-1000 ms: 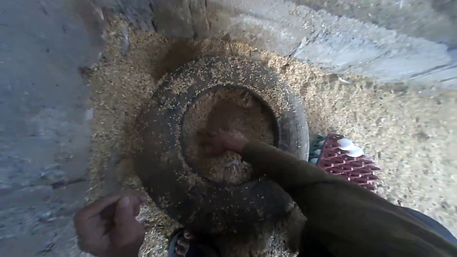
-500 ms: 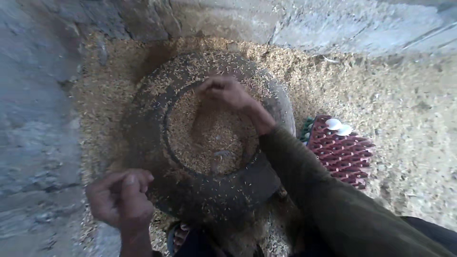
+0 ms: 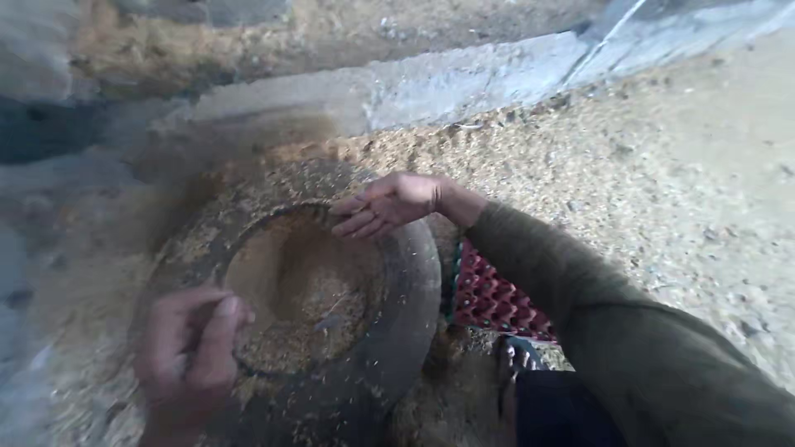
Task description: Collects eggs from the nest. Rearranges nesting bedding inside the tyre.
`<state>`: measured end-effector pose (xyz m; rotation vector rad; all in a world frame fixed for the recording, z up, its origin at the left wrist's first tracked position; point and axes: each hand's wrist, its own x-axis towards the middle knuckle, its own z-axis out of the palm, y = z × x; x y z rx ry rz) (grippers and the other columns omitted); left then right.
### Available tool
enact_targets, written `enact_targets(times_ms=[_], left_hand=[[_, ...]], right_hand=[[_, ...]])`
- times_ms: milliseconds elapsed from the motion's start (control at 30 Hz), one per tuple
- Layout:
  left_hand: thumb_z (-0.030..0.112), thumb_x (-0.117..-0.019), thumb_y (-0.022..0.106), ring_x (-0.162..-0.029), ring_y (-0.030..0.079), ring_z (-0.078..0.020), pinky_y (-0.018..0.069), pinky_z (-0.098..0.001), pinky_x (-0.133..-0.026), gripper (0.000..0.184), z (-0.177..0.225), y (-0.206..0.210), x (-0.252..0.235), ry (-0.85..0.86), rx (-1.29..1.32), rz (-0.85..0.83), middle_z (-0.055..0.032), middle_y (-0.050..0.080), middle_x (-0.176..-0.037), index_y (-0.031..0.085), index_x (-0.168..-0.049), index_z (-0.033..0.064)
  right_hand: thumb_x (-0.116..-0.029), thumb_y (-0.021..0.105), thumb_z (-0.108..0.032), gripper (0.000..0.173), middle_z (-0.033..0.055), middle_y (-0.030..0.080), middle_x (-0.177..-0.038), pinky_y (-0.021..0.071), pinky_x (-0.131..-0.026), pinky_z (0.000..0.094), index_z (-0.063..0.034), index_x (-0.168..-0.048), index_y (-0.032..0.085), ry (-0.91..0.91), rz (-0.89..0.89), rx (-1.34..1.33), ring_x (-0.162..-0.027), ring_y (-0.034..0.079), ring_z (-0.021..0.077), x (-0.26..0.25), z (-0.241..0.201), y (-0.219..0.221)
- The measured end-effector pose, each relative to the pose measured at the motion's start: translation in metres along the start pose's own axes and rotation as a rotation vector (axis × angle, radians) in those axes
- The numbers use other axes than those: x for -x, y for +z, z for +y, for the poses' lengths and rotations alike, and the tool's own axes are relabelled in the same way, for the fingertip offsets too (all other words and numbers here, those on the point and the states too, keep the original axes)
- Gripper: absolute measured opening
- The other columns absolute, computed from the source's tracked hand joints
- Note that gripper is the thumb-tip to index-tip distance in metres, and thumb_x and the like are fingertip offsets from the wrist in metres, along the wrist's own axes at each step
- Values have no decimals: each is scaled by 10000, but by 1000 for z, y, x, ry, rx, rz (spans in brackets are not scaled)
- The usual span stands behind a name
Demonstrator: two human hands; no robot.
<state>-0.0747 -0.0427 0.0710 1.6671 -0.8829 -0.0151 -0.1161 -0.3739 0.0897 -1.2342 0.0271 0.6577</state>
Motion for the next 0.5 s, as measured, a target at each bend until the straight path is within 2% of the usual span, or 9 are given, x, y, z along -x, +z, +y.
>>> enact_targets(times_ms=[67, 167, 267, 300, 333, 367, 433, 467, 500], left_hand=[[275, -1059, 496, -703, 575, 86, 507, -130, -637, 173, 17, 22, -28, 16, -72, -180, 158, 613, -824, 588, -1175, 186], [294, -1057, 496, -635, 521, 30, 463, -157, -575, 319, 37, 68, -65, 133, -231, -501, -19, 613, -801, 592, -1189, 19], [362, -1040, 491, -560, 610, -185, 516, -383, -503, 411, 45, 128, -86, 199, -398, -827, -136, 666, -764, 610, -1221, 13], [353, -1023, 504, -624, 674, -280, 556, -496, -553, 428, 48, 150, -92, 163, -448, -965, -174, 697, -829, 605, -1257, 9], [327, -1017, 529, -765, 713, -372, 572, -598, -677, 444, 51, 172, -98, 82, -496, -1125, -224, 709, -953, 582, -1313, 0], [311, -1034, 546, -927, 697, -426, 543, -647, -824, 466, 53, 194, -104, -29, -547, -1286, -263, 678, -1106, 542, -1376, -5], [328, -1068, 513, -1163, 611, -440, 463, -629, -1013, 505, 45, 239, -111, -219, -624, -1496, -276, 567, -1342, 467, -1460, 13], [340, -1085, 469, -1238, 570, -437, 433, -611, -1059, 519, 38, 260, -109, -300, -623, -1537, -279, 524, -1404, 434, -1488, 15], [349, -1101, 413, -1297, 535, -429, 412, -591, -1092, 527, 28, 279, -103, -380, -598, -1540, -278, 491, -1451, 404, -1511, 17]], right_hand=[[-1080, 226, -198, 528, 234, 549, -1458, 491, -1077, 479, -19, -1544, 403, -28, 61, 117, -1285, 594, 335, 47, -23, -17], [-954, 445, 20, 488, 209, 584, -1395, 518, -1037, 391, 49, -1437, 505, -195, 176, 338, -1222, 613, 251, 136, -45, -48], [-927, 552, 66, 412, 139, 624, -1355, 550, -982, 317, 21, -1335, 595, -345, 420, 502, -1173, 641, 173, 251, -47, -71], [-936, 567, 50, 354, 121, 631, -1352, 554, -1000, 326, -1, -1282, 617, -366, 522, 535, -1192, 643, 174, 293, -39, -78], [-948, 588, 21, 285, 105, 652, -1324, 563, -1013, 351, -24, -1223, 644, -374, 640, 563, -1193, 651, 185, 335, -25, -87], [-949, 622, -22, 213, 87, 682, -1267, 574, -1004, 376, -49, -1154, 672, -374, 778, 576, -1159, 667, 190, 376, -3, -96], [-910, 634, -76, 151, 78, 725, -1125, 596, -942, 402, -56, -1054, 674, -357, 1103, 420, -1032, 705, 194, 446, 75, -118], [-952, 577, -85, 159, 91, 725, -1084, 604, -909, 385, -40, -1098, 623, -317, 1265, 237, -979, 717, 195, 477, 127, -133], [-1058, 517, -144, 268, 129, 700, -1108, 604, -894, 392, -28, -1297, 553, -206, 1434, 5, -971, 717, 222, 504, 184, -146]])
